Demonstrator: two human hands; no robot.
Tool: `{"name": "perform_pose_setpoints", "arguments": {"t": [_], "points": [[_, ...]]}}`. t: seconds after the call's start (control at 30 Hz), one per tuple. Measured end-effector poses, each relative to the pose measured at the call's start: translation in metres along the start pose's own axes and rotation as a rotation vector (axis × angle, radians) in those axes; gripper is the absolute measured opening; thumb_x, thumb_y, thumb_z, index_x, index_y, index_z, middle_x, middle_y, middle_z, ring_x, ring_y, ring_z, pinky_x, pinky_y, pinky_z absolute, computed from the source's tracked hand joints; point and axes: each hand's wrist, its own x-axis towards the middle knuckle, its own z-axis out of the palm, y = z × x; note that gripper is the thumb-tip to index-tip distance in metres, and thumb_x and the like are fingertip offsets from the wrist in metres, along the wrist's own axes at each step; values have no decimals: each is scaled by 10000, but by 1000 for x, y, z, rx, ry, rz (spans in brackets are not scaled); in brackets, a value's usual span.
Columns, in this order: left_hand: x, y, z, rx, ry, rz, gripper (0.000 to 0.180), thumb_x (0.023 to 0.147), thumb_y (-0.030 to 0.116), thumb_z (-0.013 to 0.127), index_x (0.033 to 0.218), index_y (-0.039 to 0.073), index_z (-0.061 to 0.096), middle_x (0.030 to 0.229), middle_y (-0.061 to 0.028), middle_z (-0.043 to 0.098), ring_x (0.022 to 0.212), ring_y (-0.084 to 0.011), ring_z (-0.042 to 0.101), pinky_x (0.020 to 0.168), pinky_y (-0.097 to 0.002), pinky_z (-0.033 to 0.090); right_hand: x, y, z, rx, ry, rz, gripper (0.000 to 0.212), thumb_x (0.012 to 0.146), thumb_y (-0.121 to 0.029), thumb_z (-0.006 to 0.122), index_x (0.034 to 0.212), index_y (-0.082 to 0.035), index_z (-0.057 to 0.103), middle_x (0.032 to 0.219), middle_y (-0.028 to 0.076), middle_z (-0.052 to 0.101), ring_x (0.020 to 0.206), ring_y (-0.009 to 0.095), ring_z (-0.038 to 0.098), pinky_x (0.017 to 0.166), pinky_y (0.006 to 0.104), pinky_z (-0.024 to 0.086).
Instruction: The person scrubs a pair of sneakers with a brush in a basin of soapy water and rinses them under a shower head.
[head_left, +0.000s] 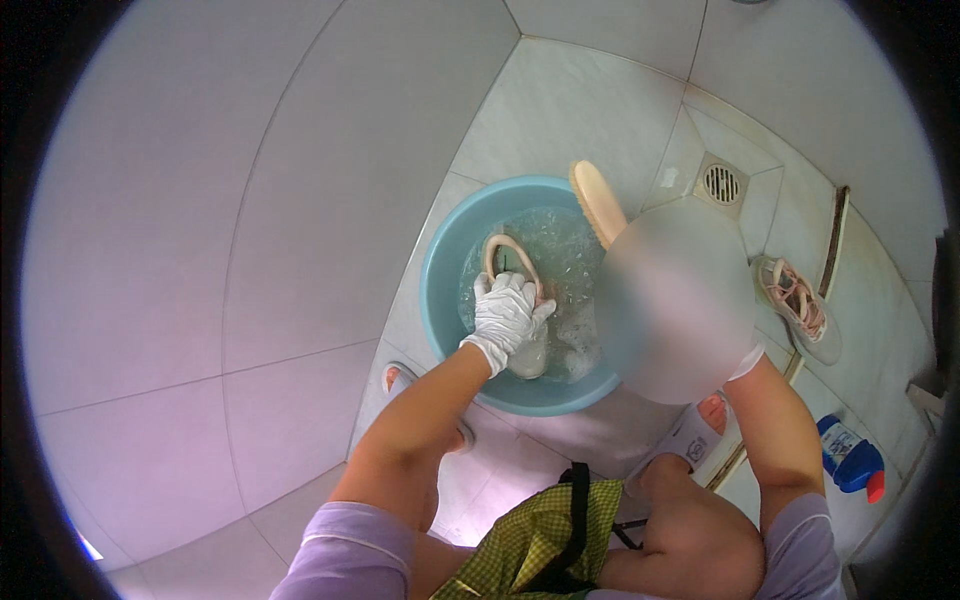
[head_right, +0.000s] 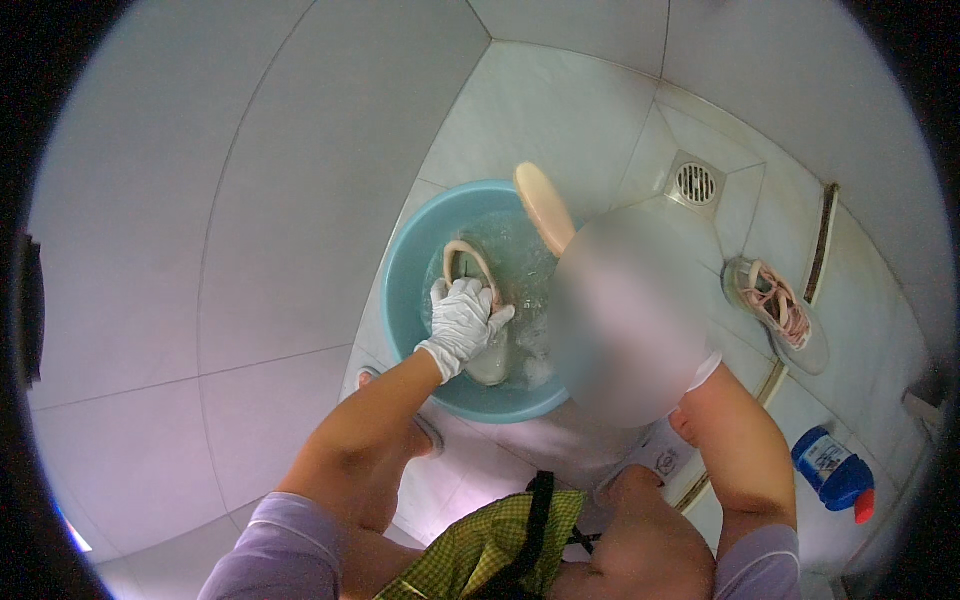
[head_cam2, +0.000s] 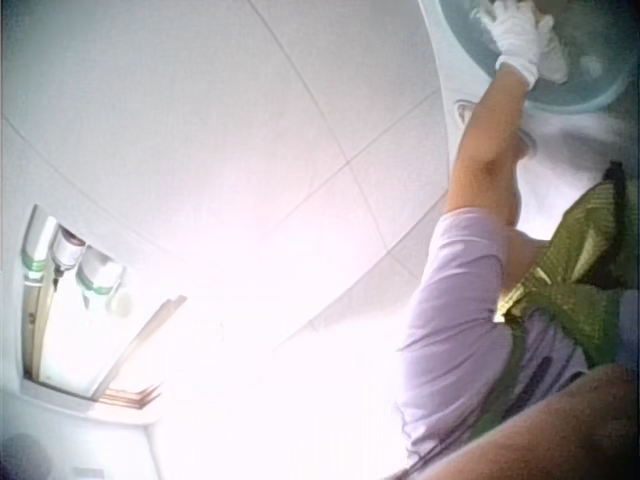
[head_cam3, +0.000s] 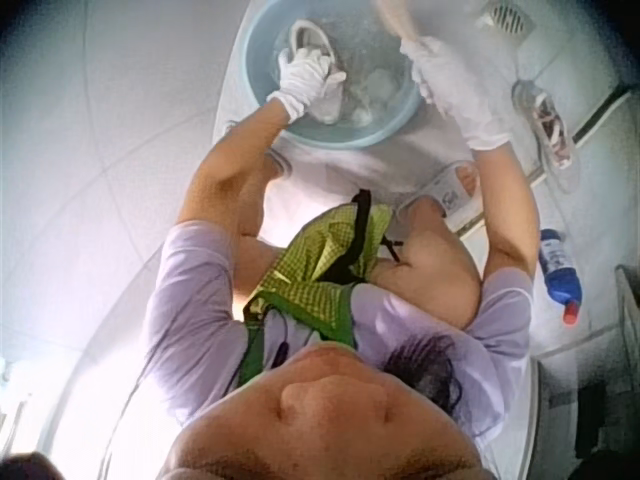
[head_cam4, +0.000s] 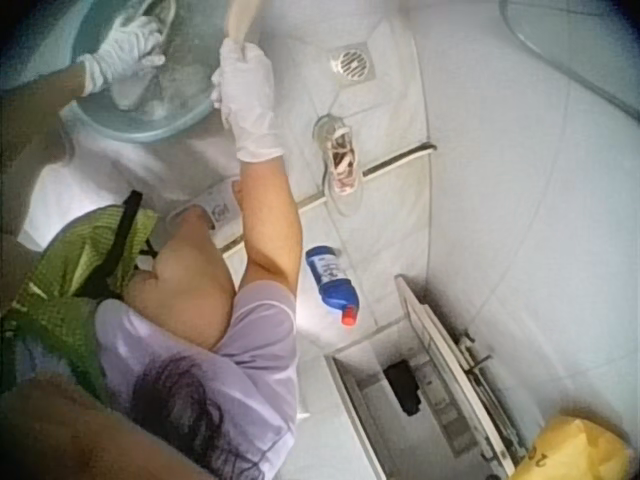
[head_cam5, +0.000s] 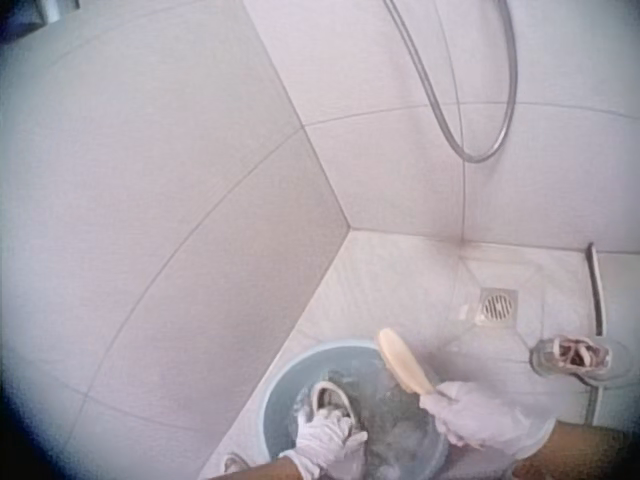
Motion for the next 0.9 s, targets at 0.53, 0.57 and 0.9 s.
{"name": "perform_pose_setpoints", "arguments": {"t": [0.53,0.57,0.9], "points": [[6,21,-79,268,-179,397,144,884,151,544,835,75,655,711,-63,588,670,-243,571,620,-375,393,7,-24,32,-1473,-20,-401,147,882,-140,522,937,-75,642,804,115,691,729,313,689,617,448,537],[7,24,-83,253,-191,401,163,896,161,541,846,68,664,716,-72,592,656,-254,571,606,-377,397,10,-27,46,-1491,-53,-393,155,881,-138,518,949,-70,641,810,123,691,741,306,693,622,447,541],[-2,1,-74,230,-239,532,154,752,217,618,833,107,689,805,-24,605,871,-211,579,679,-393,484,50,11,46,-1544,-57,-513,96,803,-125,573,821,-72,651,652,95,641,614,263,669,490,385,495]]}}
